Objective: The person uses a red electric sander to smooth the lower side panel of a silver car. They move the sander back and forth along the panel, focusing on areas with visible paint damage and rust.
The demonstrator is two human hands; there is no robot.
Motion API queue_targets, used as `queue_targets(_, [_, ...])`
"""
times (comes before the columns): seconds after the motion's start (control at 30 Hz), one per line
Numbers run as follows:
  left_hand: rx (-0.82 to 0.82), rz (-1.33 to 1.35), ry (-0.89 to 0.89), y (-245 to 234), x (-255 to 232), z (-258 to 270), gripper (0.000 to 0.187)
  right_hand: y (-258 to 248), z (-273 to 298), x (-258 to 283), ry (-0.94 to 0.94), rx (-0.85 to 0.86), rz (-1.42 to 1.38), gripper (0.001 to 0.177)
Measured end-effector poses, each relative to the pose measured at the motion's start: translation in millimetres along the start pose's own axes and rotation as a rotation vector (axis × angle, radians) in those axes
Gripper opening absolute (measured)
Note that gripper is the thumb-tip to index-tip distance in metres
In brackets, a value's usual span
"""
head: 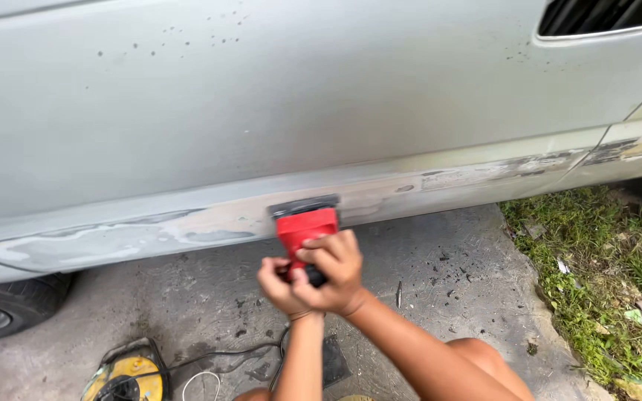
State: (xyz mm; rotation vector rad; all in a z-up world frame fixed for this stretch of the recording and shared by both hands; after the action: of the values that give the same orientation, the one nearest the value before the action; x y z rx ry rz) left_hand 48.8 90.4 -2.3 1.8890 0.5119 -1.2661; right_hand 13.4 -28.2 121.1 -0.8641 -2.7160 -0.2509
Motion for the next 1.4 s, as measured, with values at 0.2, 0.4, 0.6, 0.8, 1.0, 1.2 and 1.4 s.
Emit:
queue_targets(0.2, [-0.058,0.157,-0.185,-4.9,-33.9,-15.0,0.028,20.1,11.0,2.8,-0.004,0.016,-0.031,0.022])
queue_targets(0.4, [0.029,-0.218,0.561,29.1,17.6,45.4,0.028,-50.7,2.1,-43.3,-0.011,0.035,0.029,0.024])
queue_targets(0.6, [0.148,0.177,0.114,112.1,-34.6,128.7,0.027,-143.9,-14.1,-92.6,-0.053,0.034,0.163,0.030])
queue_targets(0.8, [0.134,0.160,0.065,113.7,-56.8,127.0,0.037,-150.3,-12.8,-92.4,-0.075,0.036,0.184,0.037])
queue_targets(1.0, [0.116,0.112,0.014,59.4,-12.4,55.6,0.032,-63.0,4.2,-47.0,-0.077,0.036,0.062,0.030])
queue_targets(1.2, [0.049,-0.241,0.548,-44.2,127.0,-32.5,0.063,33.6,14.4,12.2,-0.046,0.130,-0.209,0.017])
queue_targets(1.4, [-0.066,-0.317,0.479,-68.0,153.5,-43.4,0.066,59.3,34.2,14.6,0.045,0.159,-0.269,0.016])
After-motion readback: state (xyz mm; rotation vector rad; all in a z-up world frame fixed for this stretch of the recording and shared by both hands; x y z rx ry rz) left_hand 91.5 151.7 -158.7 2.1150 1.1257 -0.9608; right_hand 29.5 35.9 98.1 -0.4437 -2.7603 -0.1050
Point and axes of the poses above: each hand's wrist, its own z-axis away from the middle knuckle, its own y-axis out of the palm, x = y × z, the point moved 6 cm from there along -z, towards the middle knuckle, and after that the axes turned 11 degrees about -x, right-handed, at the moved point
